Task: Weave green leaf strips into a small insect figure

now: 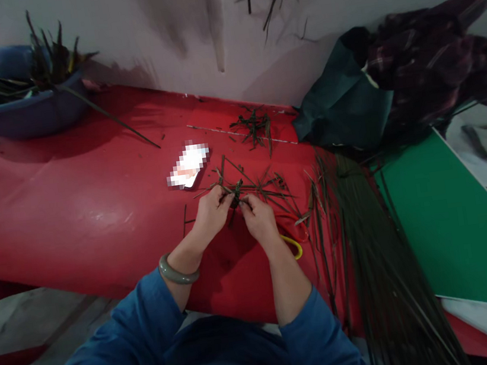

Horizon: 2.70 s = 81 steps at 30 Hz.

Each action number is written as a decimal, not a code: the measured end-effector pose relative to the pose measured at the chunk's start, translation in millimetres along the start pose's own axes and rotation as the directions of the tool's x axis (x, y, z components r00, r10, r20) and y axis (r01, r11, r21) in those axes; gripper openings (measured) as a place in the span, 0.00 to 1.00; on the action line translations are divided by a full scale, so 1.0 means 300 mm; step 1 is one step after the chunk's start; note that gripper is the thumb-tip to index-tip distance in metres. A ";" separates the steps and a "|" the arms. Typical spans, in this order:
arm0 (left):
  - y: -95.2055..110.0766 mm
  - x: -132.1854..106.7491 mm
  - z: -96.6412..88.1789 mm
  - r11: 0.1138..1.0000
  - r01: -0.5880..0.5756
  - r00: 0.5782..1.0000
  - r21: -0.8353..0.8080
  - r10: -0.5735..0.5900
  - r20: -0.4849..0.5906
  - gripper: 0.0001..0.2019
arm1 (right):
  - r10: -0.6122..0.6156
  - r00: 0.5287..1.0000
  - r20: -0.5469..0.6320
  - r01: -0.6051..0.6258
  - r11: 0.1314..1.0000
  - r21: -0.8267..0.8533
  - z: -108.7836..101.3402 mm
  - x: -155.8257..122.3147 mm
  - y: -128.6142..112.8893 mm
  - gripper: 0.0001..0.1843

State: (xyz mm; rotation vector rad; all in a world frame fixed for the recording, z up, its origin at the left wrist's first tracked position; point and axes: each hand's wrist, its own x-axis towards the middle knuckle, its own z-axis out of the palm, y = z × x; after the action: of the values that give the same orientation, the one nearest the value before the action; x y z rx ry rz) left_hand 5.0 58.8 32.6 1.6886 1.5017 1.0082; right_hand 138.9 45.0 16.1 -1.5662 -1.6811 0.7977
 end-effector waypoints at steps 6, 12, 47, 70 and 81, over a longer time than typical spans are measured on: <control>-0.019 0.010 0.005 1.000 0.001 1.000 -0.017 -0.001 0.000 0.07 | 0.008 1.000 -0.006 -0.008 0.999 0.036 0.011 0.000 0.009 0.10; -0.020 0.026 0.010 0.946 0.056 0.998 -0.319 -0.041 0.054 0.08 | 0.004 0.989 -0.145 0.007 0.997 0.074 0.011 0.006 0.007 0.11; -0.006 0.042 -0.008 0.291 0.426 0.874 -0.857 -0.376 0.307 0.11 | 0.265 0.945 -0.191 -0.109 0.807 0.580 0.018 0.017 -0.011 0.13; 0.013 0.009 0.017 0.749 0.203 0.979 -0.631 -0.143 0.145 0.12 | 0.258 0.952 -0.167 -0.118 0.809 0.576 0.008 0.005 -0.047 0.11; 0.004 0.009 0.030 0.770 0.180 0.983 -0.612 -0.122 0.136 0.06 | 0.203 0.976 -0.072 -0.116 0.777 0.619 0.018 0.000 -0.044 0.12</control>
State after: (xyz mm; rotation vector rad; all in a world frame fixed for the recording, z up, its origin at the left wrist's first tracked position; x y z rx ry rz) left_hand 13.6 61.4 29.4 1.0973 1.0520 1.1614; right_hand 126.9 44.0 23.8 -1.2632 -1.0348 1.1585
